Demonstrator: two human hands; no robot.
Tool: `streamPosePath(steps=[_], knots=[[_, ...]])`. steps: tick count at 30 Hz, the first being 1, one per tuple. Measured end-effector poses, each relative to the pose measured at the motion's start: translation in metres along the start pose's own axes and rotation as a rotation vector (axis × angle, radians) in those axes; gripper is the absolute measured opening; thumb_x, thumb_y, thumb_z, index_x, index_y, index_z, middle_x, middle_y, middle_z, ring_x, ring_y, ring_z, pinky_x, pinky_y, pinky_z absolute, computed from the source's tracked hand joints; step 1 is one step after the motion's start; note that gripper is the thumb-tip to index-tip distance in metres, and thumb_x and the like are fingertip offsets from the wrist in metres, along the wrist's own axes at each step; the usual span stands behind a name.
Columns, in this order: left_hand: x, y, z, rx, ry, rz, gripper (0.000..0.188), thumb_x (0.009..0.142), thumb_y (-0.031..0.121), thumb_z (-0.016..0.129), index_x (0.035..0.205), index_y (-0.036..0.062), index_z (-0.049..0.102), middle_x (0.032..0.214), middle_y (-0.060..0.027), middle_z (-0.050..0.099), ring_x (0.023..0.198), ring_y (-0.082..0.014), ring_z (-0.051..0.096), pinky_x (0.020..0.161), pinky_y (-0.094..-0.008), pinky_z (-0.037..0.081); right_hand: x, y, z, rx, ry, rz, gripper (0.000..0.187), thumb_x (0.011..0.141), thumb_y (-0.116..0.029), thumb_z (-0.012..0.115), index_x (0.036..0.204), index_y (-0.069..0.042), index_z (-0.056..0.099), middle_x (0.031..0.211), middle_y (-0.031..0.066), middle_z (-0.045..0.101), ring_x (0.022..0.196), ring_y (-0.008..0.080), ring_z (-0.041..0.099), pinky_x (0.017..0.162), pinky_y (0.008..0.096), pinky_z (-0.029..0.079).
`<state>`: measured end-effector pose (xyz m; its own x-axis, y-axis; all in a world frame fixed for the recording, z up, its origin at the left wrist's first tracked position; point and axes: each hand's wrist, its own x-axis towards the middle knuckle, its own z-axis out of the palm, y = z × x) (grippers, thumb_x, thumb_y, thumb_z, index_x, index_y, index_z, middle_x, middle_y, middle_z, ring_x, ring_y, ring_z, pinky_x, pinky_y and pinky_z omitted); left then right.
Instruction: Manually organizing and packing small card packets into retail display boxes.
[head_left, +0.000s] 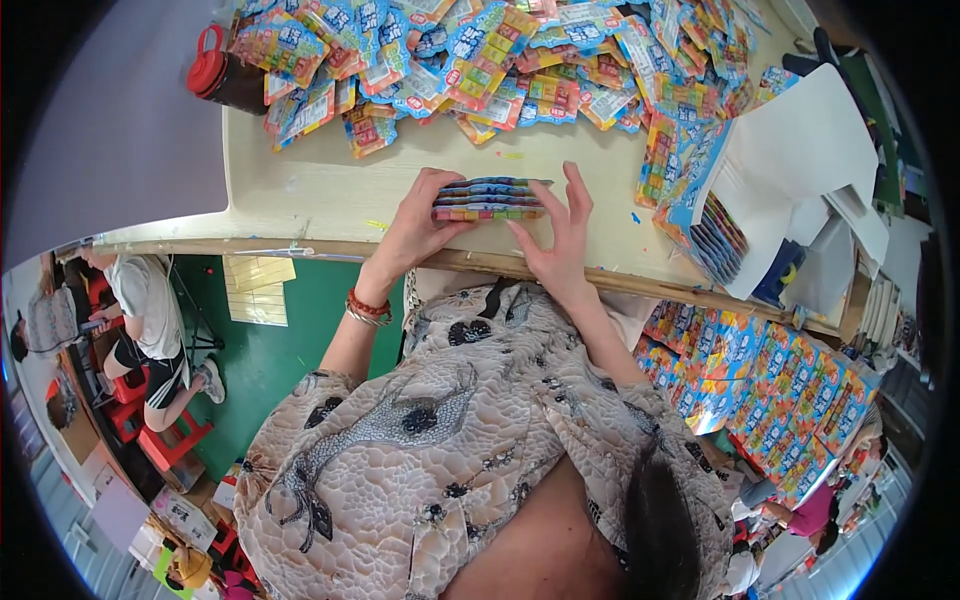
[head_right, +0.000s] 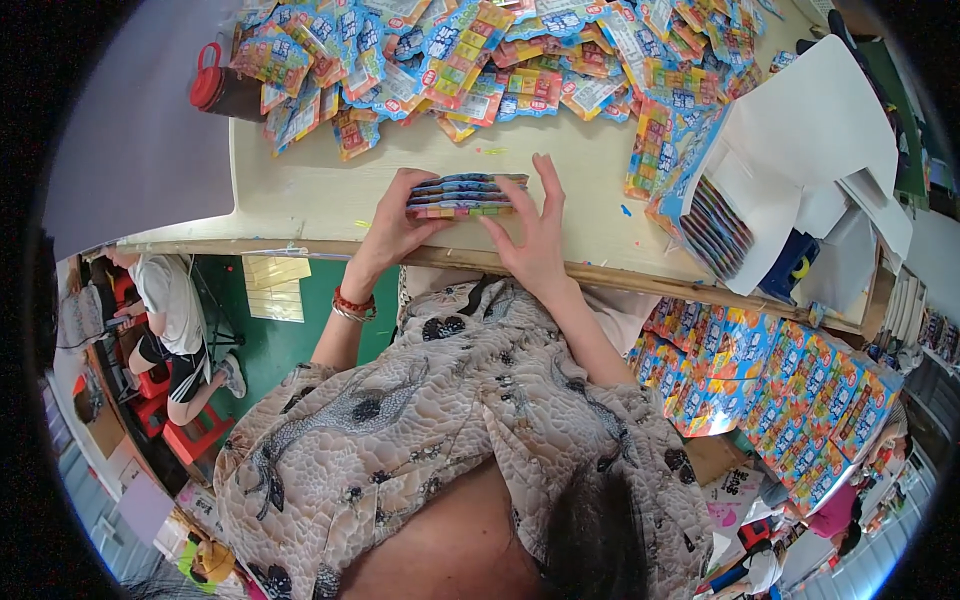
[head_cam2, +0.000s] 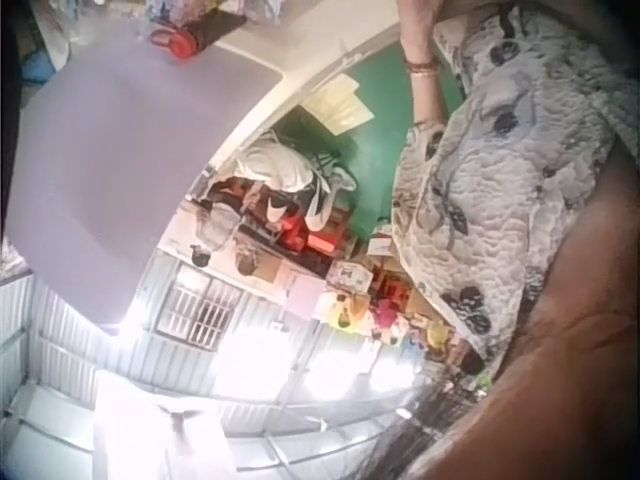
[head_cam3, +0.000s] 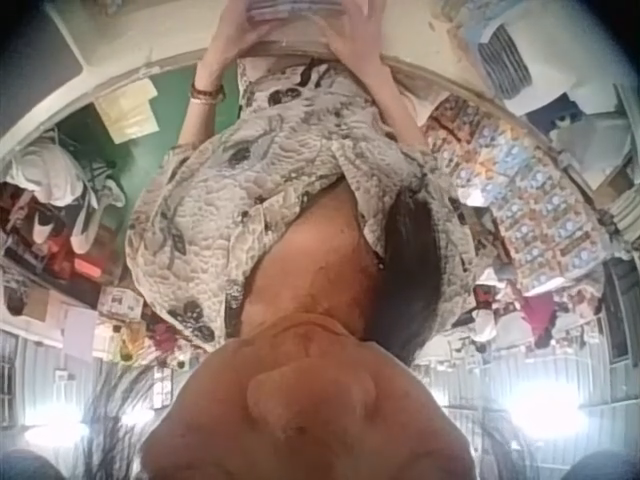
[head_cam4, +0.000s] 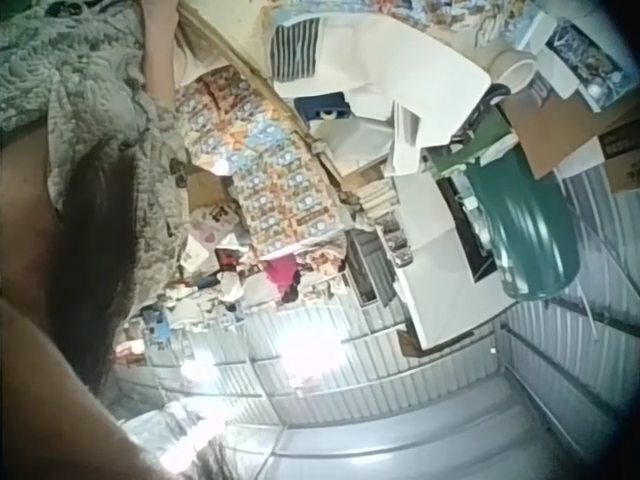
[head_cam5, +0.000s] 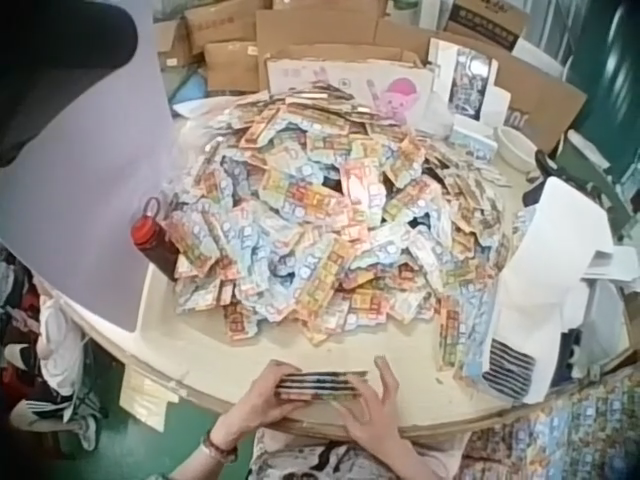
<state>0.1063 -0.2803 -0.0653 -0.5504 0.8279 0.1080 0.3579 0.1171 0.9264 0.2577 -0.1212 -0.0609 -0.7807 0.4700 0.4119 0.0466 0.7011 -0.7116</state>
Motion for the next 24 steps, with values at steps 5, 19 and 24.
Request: streamPosePath(steps=[5, 19, 24], knots=[[0.003, 0.007, -0.003, -0.029, -0.012, -0.004, 0.054, 0.071, 0.000, 0.077, 0.118, 0.0045, 0.050, 0.110, -0.0116, 0.053, 0.101, -0.0277, 0.059, 0.084, -0.0331, 0.052, -0.004, 0.012, -0.007, 0.055, -0.110, -0.014, 0.043, 0.073, -0.008, 0.077, 0.113, -0.012, 0.061, 0.143, 0.0152, 0.035, 0.136, 0.0397, 0.029, 0.109, 0.0493, 0.031], [-0.007, 0.008, -0.006, -0.128, -0.046, -0.030, 0.044, 0.075, -0.006, 0.072, 0.114, 0.0036, 0.054, 0.111, -0.0079, 0.053, 0.098, -0.0183, 0.059, 0.077, -0.0276, 0.058, 0.095, 0.040, -0.006, 0.275, 0.131, 0.358, 0.024, 0.091, -0.022, 0.064, 0.104, -0.002, 0.064, 0.086, 0.0066, 0.065, 0.081, 0.0100, 0.062, 0.071, 0.0236, 0.048], [-0.010, 0.016, -0.017, -0.084, -0.002, 0.011, 0.044, 0.074, -0.006, 0.073, 0.113, 0.0031, 0.055, 0.107, -0.0069, 0.054, 0.097, -0.0164, 0.059, 0.076, -0.0269, 0.057, 0.139, 0.035, 0.022, 0.166, -0.110, 0.418, 0.034, 0.089, -0.032, 0.066, 0.105, -0.001, 0.063, 0.072, 0.0046, 0.064, 0.063, 0.0079, 0.061, 0.058, 0.0213, 0.047]])
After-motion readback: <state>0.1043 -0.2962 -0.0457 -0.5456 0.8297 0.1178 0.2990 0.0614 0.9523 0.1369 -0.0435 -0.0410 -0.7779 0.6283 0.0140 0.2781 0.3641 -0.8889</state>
